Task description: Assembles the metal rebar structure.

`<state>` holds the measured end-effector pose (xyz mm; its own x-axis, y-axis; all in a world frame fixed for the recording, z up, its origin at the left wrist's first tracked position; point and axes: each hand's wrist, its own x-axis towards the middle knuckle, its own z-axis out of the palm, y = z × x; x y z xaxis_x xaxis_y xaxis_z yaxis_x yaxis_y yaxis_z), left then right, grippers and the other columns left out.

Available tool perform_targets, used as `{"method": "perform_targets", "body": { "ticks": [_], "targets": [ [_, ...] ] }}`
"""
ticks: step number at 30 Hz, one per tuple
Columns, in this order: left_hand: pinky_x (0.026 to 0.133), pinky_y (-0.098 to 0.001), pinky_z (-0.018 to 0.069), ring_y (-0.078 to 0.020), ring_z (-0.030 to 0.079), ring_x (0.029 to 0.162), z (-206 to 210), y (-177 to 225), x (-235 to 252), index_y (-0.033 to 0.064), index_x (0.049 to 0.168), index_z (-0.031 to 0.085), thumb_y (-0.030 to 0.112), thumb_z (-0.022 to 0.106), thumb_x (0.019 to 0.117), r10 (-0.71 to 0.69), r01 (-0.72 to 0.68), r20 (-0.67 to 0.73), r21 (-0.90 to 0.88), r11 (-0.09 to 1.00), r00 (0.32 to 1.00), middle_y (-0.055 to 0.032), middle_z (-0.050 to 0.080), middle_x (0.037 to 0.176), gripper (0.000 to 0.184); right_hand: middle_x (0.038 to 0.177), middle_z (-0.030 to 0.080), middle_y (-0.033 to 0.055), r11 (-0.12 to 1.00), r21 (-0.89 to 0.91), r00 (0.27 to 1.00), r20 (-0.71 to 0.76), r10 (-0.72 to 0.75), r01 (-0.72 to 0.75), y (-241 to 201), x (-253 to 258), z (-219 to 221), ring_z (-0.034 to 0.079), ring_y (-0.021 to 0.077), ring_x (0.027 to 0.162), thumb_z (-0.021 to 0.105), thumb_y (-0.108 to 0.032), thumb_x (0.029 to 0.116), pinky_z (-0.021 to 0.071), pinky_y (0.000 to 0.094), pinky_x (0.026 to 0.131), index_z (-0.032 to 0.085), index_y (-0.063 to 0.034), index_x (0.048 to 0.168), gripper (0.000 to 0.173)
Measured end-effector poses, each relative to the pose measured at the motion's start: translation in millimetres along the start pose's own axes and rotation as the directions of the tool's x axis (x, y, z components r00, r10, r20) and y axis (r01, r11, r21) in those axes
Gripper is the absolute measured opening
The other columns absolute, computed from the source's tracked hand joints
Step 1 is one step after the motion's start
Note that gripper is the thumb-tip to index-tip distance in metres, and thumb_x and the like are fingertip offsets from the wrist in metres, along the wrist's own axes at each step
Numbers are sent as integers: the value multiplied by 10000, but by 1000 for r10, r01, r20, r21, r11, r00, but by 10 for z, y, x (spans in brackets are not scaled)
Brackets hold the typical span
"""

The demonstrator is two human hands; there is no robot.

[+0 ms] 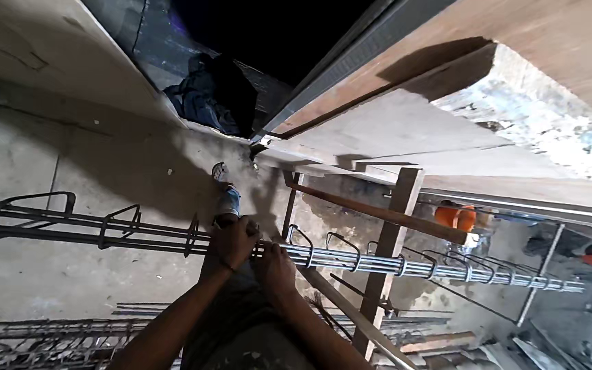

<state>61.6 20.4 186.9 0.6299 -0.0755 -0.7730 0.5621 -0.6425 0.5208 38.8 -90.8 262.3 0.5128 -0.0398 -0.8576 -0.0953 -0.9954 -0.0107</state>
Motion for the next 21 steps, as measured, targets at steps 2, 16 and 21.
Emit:
{"method": "perform_targets", "body": {
  "ticks": [2,16,21],
  "targets": [
    [959,-559,517,-290,696,1069,-10,1,-17,115,1264,667,357,720,929,-4,4,2,8,1000,1000,-82,744,1099,418,1338,636,201,997,51,996,-71,-53,56,61,30,82,615,355,1250,519,-206,1037,531,486,991,656,-9,1311,364],
    [951,-543,528,-295,703,1050,-13,-20,-75,113,1250,672,291,682,955,17,-17,10,-50,999,1000,-111,741,1090,344,1194,682,213,896,-109,902,73,-425,431,201,376,-487,662,383,1139,476,-143,1057,537,530,952,690,4,1174,286],
    [988,-472,539,-289,713,1064,112,-181,-171,-41,1239,621,131,633,953,218,-232,-150,-85,969,964,-146,745,1100,334,1023,696,190,555,-414,581,-72,-810,722,415,606,-408,693,362,1001,486,-63,1025,581,458,836,683,11,1087,220]
  ]
}}
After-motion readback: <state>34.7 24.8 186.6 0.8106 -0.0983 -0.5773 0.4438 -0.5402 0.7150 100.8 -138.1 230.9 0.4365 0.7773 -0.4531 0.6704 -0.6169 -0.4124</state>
